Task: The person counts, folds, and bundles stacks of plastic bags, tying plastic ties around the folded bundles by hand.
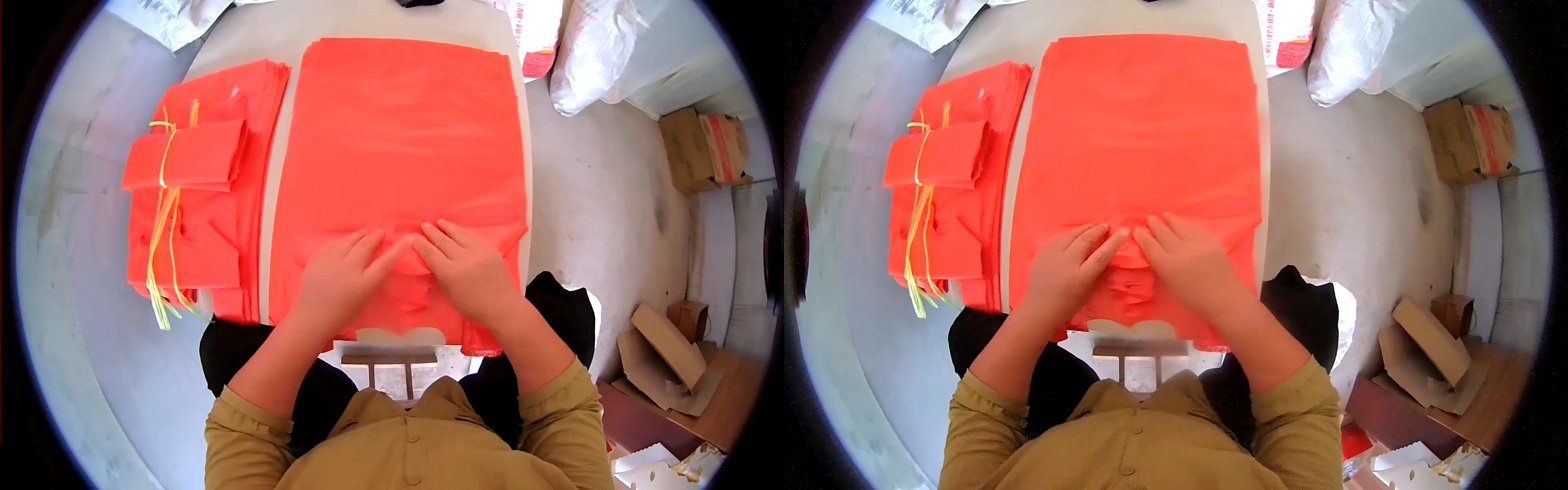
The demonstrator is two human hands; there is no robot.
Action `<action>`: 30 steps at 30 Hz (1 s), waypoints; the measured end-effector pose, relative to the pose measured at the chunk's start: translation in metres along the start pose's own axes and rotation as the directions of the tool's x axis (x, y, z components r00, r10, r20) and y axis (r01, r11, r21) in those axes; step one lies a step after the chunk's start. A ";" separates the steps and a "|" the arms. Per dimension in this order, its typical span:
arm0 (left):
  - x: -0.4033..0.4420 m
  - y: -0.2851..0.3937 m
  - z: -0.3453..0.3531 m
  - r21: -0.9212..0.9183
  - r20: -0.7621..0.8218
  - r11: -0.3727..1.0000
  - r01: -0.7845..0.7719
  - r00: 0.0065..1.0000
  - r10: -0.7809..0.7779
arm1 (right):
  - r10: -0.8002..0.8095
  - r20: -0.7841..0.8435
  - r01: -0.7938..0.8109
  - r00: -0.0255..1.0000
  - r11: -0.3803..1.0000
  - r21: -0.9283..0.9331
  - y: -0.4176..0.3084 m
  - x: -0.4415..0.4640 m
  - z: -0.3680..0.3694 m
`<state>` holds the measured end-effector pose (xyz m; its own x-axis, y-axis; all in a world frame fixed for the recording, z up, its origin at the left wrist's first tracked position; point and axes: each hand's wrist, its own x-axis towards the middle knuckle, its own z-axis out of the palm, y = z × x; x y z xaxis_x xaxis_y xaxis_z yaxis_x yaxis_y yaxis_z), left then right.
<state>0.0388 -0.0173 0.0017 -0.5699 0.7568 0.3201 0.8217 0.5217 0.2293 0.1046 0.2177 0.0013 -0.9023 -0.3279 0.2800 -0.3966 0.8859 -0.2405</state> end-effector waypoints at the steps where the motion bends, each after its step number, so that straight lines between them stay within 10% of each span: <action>1: 0.003 0.002 0.000 0.018 0.024 1.000 -0.025 0.999 0.025 | -0.008 -0.003 0.008 1.000 1.000 -0.001 -0.002 0.001 -0.001; 23: -0.012 -0.004 -0.001 -0.015 -0.045 0.999 0.050 0.998 -0.050 | 0.214 0.244 -0.292 0.946 0.890 0.350 0.034 -0.021 -0.054; 30: -0.014 -0.004 -0.020 -0.043 -0.037 0.995 0.094 0.995 -0.096 | 0.502 -0.041 -0.474 0.864 0.838 0.270 0.084 -0.049 -0.043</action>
<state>0.0429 -0.0377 0.0145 -0.6456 0.6886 0.3302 0.7635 0.5730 0.2978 0.1223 0.3223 0.0076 -0.9716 0.1748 0.1598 0.0495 0.8097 -0.5848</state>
